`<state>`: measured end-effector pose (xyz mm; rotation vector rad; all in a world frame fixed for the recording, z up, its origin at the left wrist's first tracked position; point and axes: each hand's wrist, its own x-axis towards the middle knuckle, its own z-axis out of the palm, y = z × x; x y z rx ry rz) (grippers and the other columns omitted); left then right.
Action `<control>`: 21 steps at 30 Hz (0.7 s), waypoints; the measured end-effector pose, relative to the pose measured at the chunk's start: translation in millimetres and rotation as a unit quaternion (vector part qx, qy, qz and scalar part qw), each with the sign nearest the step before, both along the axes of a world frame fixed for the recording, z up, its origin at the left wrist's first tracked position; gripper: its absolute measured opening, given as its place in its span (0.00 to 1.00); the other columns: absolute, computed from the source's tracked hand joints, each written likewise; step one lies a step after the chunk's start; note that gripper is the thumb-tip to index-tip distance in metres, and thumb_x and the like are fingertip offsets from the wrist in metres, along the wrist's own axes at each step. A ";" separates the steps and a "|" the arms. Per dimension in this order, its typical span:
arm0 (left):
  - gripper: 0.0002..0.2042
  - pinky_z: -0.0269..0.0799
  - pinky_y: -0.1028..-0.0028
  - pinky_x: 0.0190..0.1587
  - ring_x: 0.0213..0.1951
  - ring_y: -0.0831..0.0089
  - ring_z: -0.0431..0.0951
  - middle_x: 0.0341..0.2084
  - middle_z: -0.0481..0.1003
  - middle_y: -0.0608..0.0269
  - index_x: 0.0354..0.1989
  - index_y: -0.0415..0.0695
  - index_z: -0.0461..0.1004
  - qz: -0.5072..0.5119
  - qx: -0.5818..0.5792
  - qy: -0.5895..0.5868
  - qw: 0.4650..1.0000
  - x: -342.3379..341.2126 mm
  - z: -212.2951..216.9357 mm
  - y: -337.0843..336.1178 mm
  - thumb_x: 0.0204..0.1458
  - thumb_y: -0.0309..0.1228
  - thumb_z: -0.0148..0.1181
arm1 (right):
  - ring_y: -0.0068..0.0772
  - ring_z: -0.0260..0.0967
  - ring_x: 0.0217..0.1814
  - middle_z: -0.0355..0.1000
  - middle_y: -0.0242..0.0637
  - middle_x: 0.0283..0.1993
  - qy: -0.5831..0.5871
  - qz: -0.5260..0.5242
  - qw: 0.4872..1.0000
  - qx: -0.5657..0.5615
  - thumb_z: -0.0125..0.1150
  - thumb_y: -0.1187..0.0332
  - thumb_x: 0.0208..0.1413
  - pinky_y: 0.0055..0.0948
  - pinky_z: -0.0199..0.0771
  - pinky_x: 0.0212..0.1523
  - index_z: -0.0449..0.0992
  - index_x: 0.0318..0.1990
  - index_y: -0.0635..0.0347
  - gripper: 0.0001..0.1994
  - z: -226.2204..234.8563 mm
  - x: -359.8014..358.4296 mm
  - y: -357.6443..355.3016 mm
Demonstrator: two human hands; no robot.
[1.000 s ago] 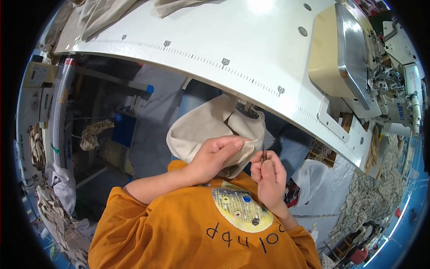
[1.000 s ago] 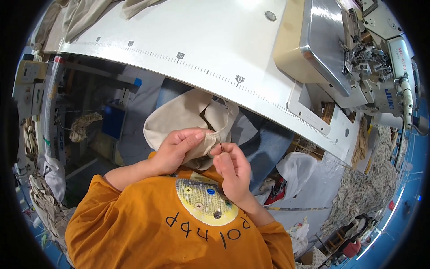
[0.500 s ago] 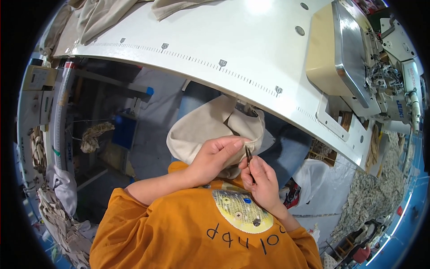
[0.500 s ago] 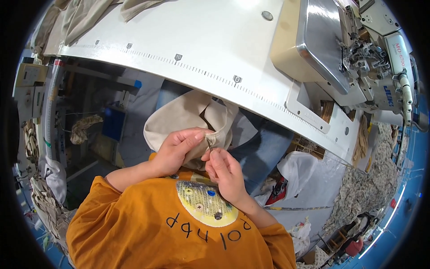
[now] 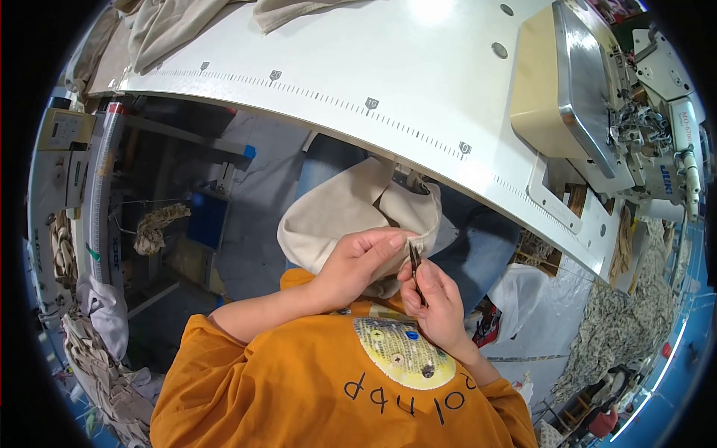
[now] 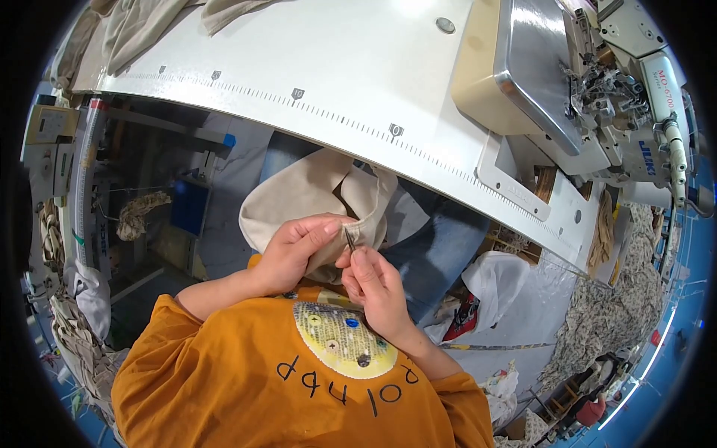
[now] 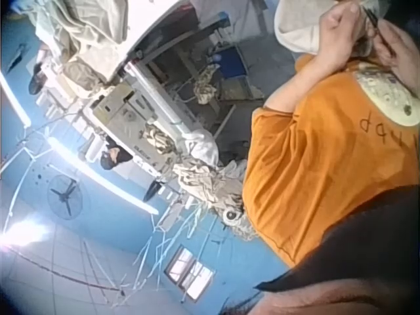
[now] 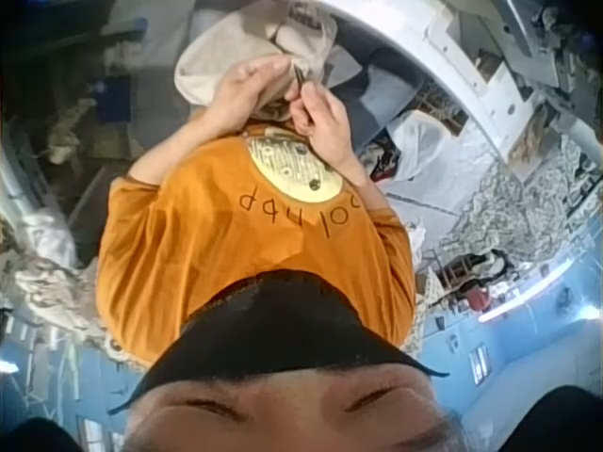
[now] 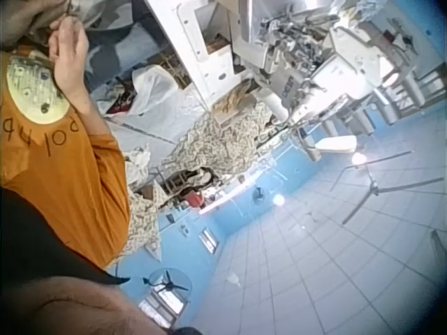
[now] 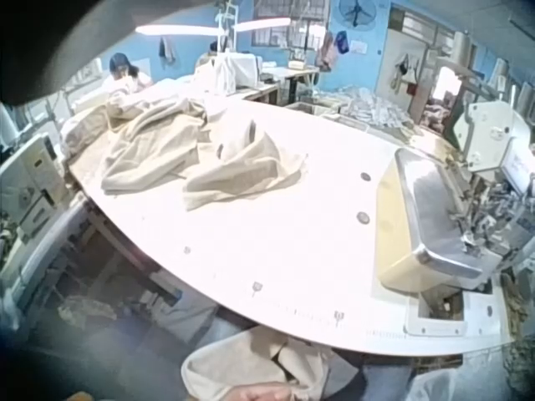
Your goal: The worker is using small thread snips to manually unpick and remove stitches from a piece of beige fabric.
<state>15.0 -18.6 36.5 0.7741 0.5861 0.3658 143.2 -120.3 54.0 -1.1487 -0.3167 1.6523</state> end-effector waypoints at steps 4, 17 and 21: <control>0.17 0.63 0.86 0.30 0.28 0.86 0.66 0.24 0.70 0.69 0.48 0.35 0.68 0.000 0.009 0.001 1.000 0.2 0.2 -0.7 0.61 0.36 0.42 | 0.11 0.43 0.17 0.55 0.24 0.19 0.008 -0.005 1.000 -0.007 0.38 0.59 0.64 0.13 0.43 0.18 0.65 0.37 0.62 0.15 0.8 -0.3 -0.1; 0.16 0.66 0.84 0.34 0.30 0.83 0.69 0.26 0.72 0.66 0.47 0.35 0.69 0.008 -0.006 -0.001 1.000 1.5 0.6 -2.5 0.60 0.35 0.42 | 0.10 0.44 0.17 0.55 0.23 0.19 0.020 -0.026 0.999 -0.020 0.40 0.59 0.63 0.12 0.44 0.18 0.66 0.36 0.62 0.15 3.5 0.3 -6.7; 0.16 0.65 0.84 0.32 0.28 0.83 0.69 0.25 0.72 0.66 0.47 0.35 0.69 0.017 -0.008 0.003 1.000 2.8 -0.4 -3.4 0.60 0.35 0.42 | 0.10 0.44 0.17 0.55 0.23 0.19 0.028 -0.027 0.999 -0.016 0.40 0.59 0.63 0.12 0.44 0.18 0.66 0.37 0.62 0.14 2.3 0.6 -5.4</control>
